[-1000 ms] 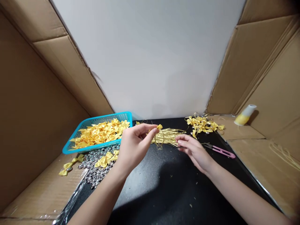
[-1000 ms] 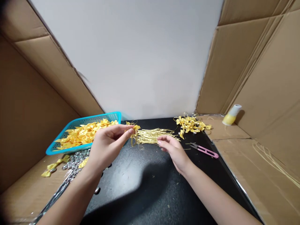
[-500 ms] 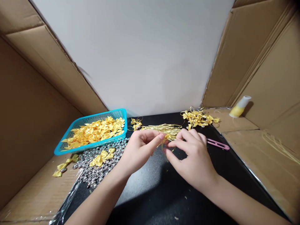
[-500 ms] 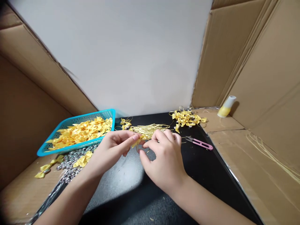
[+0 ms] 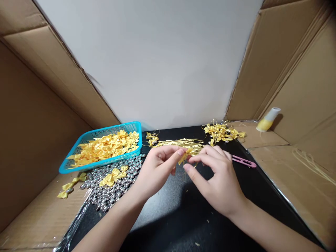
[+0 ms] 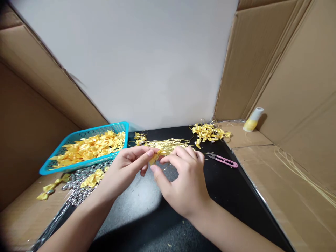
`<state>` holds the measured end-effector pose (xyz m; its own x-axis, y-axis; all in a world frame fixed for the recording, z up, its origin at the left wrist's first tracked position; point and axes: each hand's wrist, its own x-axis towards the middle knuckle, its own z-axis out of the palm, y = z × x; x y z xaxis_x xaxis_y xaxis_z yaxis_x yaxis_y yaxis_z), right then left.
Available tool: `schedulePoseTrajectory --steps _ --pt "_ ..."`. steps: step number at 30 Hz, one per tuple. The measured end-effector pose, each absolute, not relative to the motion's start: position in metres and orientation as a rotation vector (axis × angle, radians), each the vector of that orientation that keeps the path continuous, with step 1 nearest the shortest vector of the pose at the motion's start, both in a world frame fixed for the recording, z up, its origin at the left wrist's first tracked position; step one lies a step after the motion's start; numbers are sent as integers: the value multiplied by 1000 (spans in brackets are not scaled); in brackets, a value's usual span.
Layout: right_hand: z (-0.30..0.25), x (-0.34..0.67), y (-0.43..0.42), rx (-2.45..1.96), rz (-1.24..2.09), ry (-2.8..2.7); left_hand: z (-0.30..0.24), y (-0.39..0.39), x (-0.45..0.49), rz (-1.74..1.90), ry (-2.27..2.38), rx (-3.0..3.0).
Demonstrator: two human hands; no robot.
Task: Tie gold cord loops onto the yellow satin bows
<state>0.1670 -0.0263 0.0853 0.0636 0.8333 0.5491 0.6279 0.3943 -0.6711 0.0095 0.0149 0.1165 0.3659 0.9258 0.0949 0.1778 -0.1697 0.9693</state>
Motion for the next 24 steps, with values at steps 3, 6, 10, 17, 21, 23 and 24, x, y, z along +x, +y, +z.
schedulePoseTrajectory --steps 3,6,10,17,21,23,24 --pt "84 168 -23 -1339 306 -1580 113 11 11 956 1001 1677" --pt "83 168 -20 -1347 452 -1511 109 8 13 965 981 1759" --pt "83 167 -17 -1263 749 -1413 105 9 14 992 967 1818" --pt "78 170 -13 -1003 1209 -1275 103 14 12 997 909 1796" --pt "81 171 -15 -1045 1130 -1345 102 15 13 1031 873 1770" --pt "84 171 -16 -1124 1011 -1405 102 15 14 1054 854 1749" --pt "86 171 -16 -1154 960 -1427 101 14 14 1063 844 1737"
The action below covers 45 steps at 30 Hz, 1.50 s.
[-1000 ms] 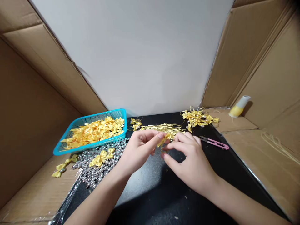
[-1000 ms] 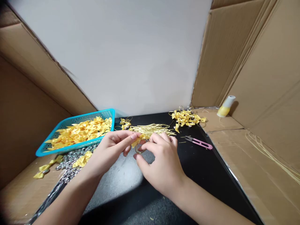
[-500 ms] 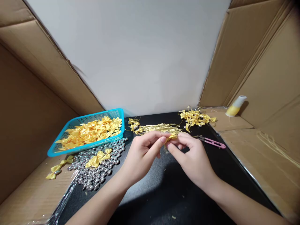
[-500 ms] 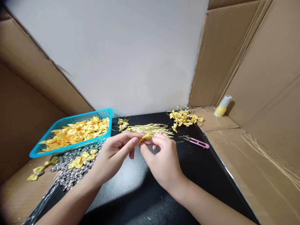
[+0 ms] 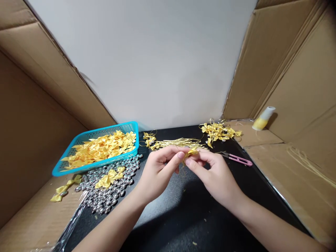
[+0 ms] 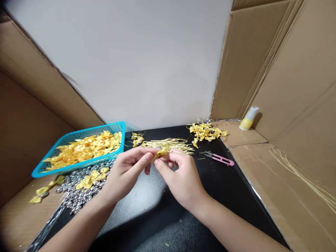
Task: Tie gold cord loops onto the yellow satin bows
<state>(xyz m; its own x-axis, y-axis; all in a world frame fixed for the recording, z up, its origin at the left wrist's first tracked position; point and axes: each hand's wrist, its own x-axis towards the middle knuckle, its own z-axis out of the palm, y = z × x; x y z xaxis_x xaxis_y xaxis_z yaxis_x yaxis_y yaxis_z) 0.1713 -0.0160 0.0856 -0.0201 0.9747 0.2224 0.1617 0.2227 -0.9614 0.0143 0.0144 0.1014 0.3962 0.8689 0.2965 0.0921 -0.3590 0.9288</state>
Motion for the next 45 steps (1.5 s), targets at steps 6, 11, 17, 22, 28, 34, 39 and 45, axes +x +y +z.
schedulePoseTrajectory --steps 6,11,17,22,28,34,39,45 --pt "88 174 -15 -1189 798 -1460 101 15 16 1081 815 1675" --pt "93 176 -17 -1127 708 -1448 102 15 16 1136 803 1658" --pt "97 176 -20 -1108 931 -1381 101 13 15 1167 827 1719" --pt "95 175 -20 -1040 1128 -1326 98 12 13 1161 863 1773" --pt "98 175 -21 -1051 1046 -1367 97 10 15 1157 863 1862" --pt "98 175 -22 -1085 805 -1333 101 10 16 1236 891 1799" --pt "95 174 -22 -1101 784 -1358 100 12 18 1182 905 1743" --pt "90 174 -20 -1107 820 -1357 98 12 21 1139 884 1679"
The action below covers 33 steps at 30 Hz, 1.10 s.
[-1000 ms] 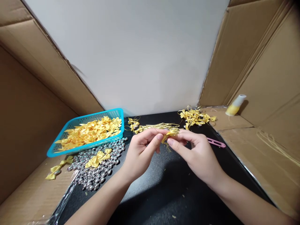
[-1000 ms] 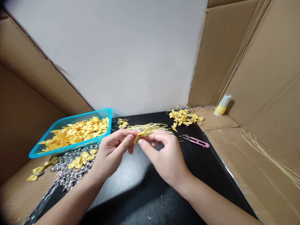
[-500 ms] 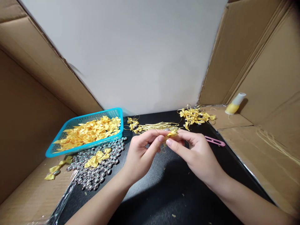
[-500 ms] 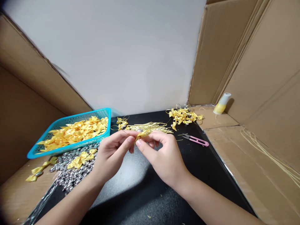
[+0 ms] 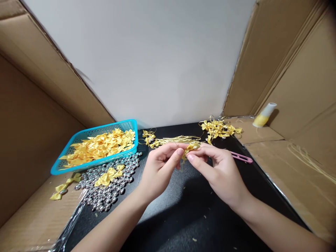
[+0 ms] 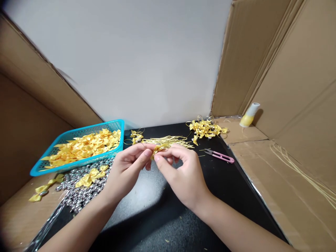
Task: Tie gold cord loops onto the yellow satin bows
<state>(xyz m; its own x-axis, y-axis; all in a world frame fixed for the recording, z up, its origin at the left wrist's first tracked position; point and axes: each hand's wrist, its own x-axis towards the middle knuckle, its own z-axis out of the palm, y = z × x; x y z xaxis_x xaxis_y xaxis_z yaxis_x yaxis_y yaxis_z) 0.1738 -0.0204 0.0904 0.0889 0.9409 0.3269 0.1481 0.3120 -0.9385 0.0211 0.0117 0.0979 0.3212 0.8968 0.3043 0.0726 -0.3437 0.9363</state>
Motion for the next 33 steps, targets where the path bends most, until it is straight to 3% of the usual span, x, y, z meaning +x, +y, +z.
schedulePoseTrajectory --steps 6,16,24,30,33 --pt "90 175 -19 -1156 867 -1350 97 12 21 1119 907 1633" --pt "85 175 -13 -1251 608 -1332 98 16 22 897 953 1340" --pt "80 180 -6 -1228 614 -1291 99 16 23 967 971 1458" --pt "95 191 -2 -1154 1134 -1272 100 14 23 1093 1006 1613" --pt "104 195 -4 -1220 1211 -1235 96 13 22 1195 1090 1758"
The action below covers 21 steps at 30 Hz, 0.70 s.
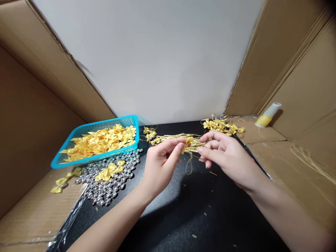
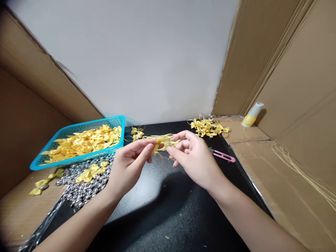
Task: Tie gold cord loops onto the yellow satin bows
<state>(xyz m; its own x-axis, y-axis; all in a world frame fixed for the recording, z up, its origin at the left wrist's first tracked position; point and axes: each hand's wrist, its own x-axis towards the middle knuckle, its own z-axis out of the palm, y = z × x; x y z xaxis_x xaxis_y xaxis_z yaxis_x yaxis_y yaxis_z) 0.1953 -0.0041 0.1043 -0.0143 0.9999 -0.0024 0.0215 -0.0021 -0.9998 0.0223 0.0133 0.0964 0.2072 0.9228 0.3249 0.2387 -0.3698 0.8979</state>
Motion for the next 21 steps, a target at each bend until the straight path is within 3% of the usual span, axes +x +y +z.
schedulePoseTrajectory --steps 13,21 --pt "113 193 -20 -1109 1533 -1169 87 16 20 1446 1105 2222" --pt "113 195 -19 -1250 999 -1400 86 17 20 1427 1121 2218"
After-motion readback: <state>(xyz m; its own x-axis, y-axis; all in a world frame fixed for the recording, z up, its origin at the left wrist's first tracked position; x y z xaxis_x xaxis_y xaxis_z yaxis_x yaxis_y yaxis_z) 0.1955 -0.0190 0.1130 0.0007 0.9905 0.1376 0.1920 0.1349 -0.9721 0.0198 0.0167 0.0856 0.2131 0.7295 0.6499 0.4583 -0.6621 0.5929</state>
